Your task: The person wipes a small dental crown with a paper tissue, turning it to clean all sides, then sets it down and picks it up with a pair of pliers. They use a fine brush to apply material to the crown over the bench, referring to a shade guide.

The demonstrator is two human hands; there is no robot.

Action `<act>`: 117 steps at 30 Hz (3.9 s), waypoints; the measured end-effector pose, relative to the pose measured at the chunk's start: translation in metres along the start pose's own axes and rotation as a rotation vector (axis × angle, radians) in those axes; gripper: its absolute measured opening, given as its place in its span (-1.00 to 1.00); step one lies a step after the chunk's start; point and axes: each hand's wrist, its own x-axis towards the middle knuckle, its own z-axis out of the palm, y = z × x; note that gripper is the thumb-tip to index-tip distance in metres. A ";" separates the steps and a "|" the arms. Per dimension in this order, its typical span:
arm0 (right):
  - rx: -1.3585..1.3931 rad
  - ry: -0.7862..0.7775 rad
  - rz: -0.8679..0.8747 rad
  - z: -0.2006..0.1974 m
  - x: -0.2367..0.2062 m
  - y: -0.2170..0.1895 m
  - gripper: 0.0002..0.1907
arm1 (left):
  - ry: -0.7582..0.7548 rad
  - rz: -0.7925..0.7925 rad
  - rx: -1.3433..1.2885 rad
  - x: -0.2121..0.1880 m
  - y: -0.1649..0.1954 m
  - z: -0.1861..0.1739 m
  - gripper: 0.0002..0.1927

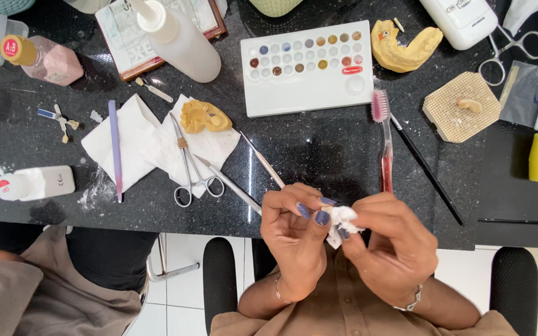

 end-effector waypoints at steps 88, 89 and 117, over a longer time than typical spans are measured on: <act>-0.185 0.050 -0.039 -0.016 -0.025 0.006 -0.76 | -0.024 -0.084 -0.092 -0.021 -0.012 0.009 -0.62; -0.152 0.070 -0.043 -0.014 -0.026 0.007 -0.77 | -0.021 -0.085 -0.088 -0.020 -0.012 0.009 -0.62; 0.153 -0.016 0.013 -0.021 -0.030 0.003 -0.79 | -0.161 -0.016 -0.039 -0.021 0.003 -0.004 -0.62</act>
